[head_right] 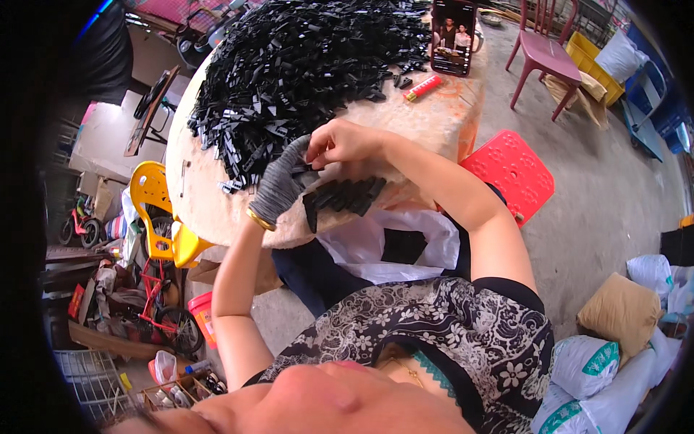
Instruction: Inspecting and sorting small black plastic clips on a marble-topped table.
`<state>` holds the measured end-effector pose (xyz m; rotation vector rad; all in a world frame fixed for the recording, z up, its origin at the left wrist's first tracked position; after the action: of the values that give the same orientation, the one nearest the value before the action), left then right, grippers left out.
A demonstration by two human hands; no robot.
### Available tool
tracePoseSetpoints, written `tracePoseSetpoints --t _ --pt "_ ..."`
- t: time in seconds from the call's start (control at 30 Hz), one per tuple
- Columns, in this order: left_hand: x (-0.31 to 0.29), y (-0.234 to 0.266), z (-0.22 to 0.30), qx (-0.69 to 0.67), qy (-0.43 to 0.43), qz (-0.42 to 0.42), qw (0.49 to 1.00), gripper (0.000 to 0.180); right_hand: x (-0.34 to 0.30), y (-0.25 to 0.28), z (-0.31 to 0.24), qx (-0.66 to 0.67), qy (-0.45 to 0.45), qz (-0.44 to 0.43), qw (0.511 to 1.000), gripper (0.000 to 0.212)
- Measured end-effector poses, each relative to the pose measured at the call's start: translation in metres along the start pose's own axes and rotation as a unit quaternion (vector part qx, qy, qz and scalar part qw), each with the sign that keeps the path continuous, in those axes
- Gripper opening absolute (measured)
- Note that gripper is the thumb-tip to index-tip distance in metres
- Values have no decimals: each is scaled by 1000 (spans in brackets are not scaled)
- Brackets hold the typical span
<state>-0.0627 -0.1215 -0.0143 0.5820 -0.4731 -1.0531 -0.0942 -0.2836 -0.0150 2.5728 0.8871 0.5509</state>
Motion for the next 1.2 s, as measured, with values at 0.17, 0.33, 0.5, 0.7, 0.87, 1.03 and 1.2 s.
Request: tracePoseSetpoints --t 0.17,0.33,0.5,0.7,0.87,1.03,1.2 --pt "-11 -17 34 35 118 -23 992 74 -3 -9 -10 140 -82 -45 986 29" --pt "-25 4 73 321 72 25 944 52 -5 -13 -9 -20 -41 -19 999 14" --pt "-17 43 11 338 117 107 928 31 1 -4 -8 -171 -46 16 984 13" --pt "-2 41 -10 409 141 84 898 34 3 -7 -5 -443 15 155 883 27" --pt "2 43 -6 414 147 61 896 28 3 -6 5 -395 -39 143 907 17" --pt "-7 46 -2 345 73 120 928 20 1 -6 1 -306 3 142 941 15" --pt "-24 28 29 354 74 55 931 25 1 -11 -3 -265 8 113 958 14"
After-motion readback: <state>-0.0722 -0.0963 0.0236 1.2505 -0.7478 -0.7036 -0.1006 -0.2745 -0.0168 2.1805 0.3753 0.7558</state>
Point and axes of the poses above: each hand's wrist, its own x-axis towards the middle knuckle, its own y-axis out of the back of the hand, z = x × y, the point moved 4 cm from there along x, towards the middle knuckle, and after that the axes turned 12 degrees about -z, right-handed, at the moved point
